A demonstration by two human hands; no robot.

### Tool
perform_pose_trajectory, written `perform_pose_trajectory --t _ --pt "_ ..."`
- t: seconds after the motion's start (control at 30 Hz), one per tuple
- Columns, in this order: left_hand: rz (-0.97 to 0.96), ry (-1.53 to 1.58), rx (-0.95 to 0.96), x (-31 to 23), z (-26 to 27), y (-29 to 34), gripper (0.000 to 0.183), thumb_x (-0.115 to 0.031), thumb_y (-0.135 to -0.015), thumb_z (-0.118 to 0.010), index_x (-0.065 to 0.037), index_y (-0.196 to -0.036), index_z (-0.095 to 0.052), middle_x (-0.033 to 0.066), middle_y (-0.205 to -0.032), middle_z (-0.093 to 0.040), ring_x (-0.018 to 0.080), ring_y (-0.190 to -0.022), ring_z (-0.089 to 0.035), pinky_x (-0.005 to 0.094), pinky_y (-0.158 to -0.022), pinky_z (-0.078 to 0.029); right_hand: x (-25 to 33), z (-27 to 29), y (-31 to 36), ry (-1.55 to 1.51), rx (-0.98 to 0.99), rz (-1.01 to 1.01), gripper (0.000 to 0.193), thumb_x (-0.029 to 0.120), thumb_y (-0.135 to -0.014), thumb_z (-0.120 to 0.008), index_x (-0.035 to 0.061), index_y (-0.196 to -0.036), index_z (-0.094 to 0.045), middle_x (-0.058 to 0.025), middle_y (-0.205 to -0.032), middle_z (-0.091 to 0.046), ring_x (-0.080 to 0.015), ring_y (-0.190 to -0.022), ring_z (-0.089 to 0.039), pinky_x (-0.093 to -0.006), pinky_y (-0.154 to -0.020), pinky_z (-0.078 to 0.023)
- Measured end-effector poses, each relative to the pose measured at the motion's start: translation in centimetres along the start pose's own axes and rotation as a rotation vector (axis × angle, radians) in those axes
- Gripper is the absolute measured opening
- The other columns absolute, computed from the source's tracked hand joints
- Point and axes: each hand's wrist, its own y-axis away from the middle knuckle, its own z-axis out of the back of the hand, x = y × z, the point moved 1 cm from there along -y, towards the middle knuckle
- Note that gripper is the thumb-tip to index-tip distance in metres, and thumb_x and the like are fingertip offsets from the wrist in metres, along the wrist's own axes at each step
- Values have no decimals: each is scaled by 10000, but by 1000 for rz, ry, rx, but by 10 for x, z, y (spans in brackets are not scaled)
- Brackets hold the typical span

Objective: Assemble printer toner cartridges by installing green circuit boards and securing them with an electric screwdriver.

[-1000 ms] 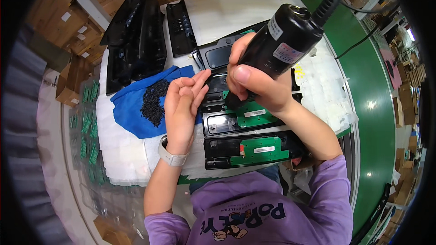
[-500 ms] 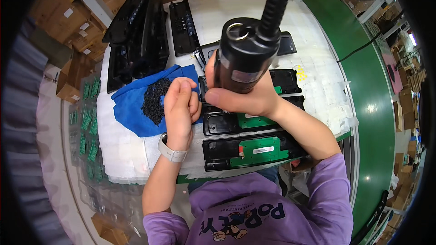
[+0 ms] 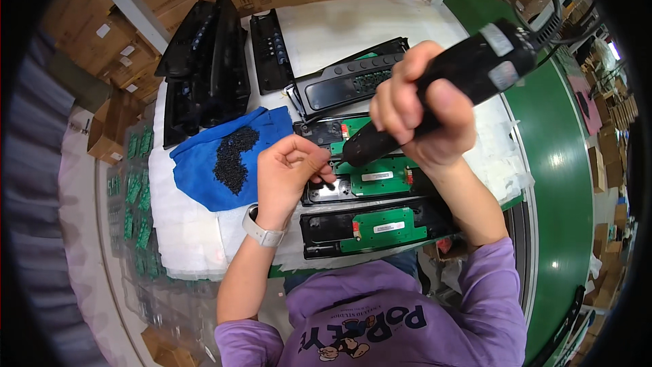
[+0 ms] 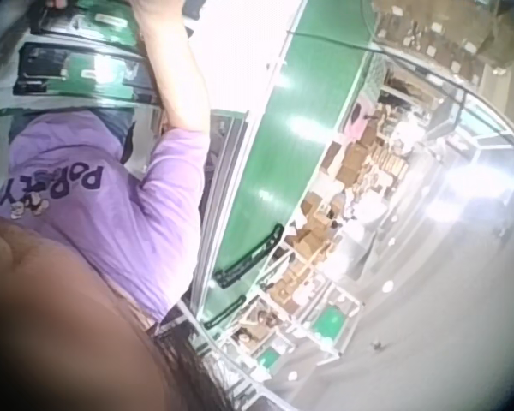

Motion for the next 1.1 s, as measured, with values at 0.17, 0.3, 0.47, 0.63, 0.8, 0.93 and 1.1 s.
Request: perform_pose_trajectory --t 0.17,0.3,0.47,0.63,0.8,0.93,1.1 --pt "76 37 89 -1 -8 6 83 -66 -842 -586 -5 -789 -564 73 -652 -619 138 -570 -614 196 -525 -423 12 2 5 -119 -140 83 219 243 -849 -448 53 -956 -460 -23 -562 -427 -130 -425 -410 -303 -500 -388" --pt "54 14 98 -1 -8 6 65 -49 -824 -603 0 -792 -575 71 -660 -624 128 -579 -618 188 -521 -432 12 4 9 -93 -148 107 250 281 -864 -447 52 -962 -467 -8 -578 -432 -110 -433 -405 -298 -519 -388" --pt "74 32 117 -5 -10 6 59 -19 -798 -631 17 -792 -585 78 -672 -629 127 -587 -620 194 -540 -474 13 7 12 -129 -157 132 228 257 -863 -435 53 -961 -471 -23 -580 -439 -128 -435 -416 -310 -512 -392" --pt "107 101 154 -5 -11 7 66 -11 -800 -627 39 -794 -585 96 -675 -626 137 -593 -620 222 -565 -512 17 8 12 -147 -130 148 249 263 -870 -421 48 -983 -476 -20 -586 -444 -129 -435 -415 -314 -519 -393" --pt "110 78 173 0 -12 7 63 -6 -801 -623 44 -817 -588 101 -701 -630 141 -616 -624 222 -578 -515 16 6 13 -122 -111 130 248 258 -869 -422 45 -981 -480 -21 -585 -444 -129 -431 -414 -313 -509 -389" --pt "-29 113 277 3 -22 7 160 -29 -757 -666 22 -878 -575 94 -863 -643 164 -771 -631 260 -673 -503 23 8 15 -212 -187 58 227 234 -861 -434 37 -962 -483 -26 -577 -443 -131 -430 -419 -298 -490 -380" --pt "-538 -659 231 -18 -23 10 415 -223 -621 -759 -15 -933 -581 101 -953 -610 267 -920 -585 341 -751 -449 50 27 26 242 -144 -153 291 263 -802 -550 20 -920 -442 -1 -527 -400 -92 -379 -373 -246 -407 -319"
